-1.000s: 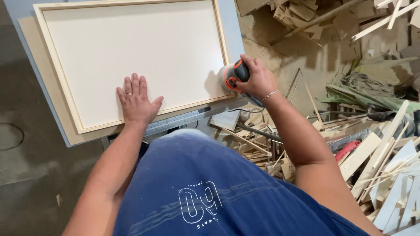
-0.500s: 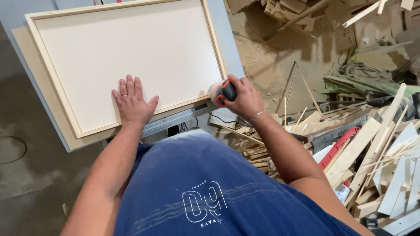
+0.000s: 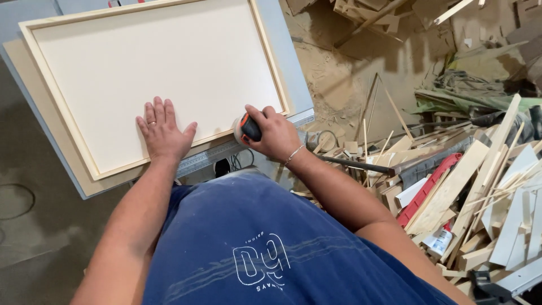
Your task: Sanding the interior and exterior edges of a wooden frame using an electric palm sander
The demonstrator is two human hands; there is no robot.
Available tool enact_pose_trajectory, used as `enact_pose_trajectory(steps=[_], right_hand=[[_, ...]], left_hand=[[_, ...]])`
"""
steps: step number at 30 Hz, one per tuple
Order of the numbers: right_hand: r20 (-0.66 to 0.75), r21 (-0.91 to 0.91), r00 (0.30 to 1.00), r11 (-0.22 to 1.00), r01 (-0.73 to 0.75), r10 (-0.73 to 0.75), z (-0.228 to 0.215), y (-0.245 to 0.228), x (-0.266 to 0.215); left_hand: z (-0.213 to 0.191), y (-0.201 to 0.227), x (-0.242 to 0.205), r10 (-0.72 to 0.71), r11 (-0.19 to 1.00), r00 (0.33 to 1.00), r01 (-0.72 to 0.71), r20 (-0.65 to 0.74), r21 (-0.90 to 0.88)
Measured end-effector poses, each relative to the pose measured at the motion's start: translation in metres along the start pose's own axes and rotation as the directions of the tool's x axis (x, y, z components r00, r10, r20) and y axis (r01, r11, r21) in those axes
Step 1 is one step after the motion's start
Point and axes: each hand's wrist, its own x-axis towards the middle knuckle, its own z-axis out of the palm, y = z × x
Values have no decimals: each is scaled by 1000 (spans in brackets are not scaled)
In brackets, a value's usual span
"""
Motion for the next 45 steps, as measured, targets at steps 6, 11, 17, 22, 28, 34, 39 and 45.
enact_pose_trajectory(steps=[6, 11, 17, 22, 28, 34, 39, 45], right_hand=[[24, -6, 999, 999, -38, 38, 3, -10, -1], [20, 6, 992, 992, -124, 123, -9, 20, -2], [3, -1, 949, 949, -315, 315, -29, 67, -6], [12, 55, 925, 923, -380, 380, -34, 89, -5], [38, 4, 931, 931, -364, 364, -28, 61, -7], [72, -38, 934, 937, -349, 350, -19, 17, -8], [77, -87, 950, 951, -295, 302, -5, -17, -4], [78, -84, 960, 961, -262, 269, 14, -68, 2]], left_hand=[[1, 1, 0, 7, 1000, 1000, -7, -3, 17], [-2, 1, -1, 1, 1000, 1000, -1, 3, 29], [-5, 0, 1, -6, 999, 1000, 6, 5, 40], [-2, -44, 16, 172, 958, 985, -171, 12, 230], [-67, -102, -4, -212, 953, 966, 237, -145, 189], [-54, -139, -7, -372, 927, 916, 376, -150, -7], [-34, -165, 13, -314, 942, 932, 329, -180, 61], [-22, -220, 32, -111, 989, 986, 122, -125, 85]])
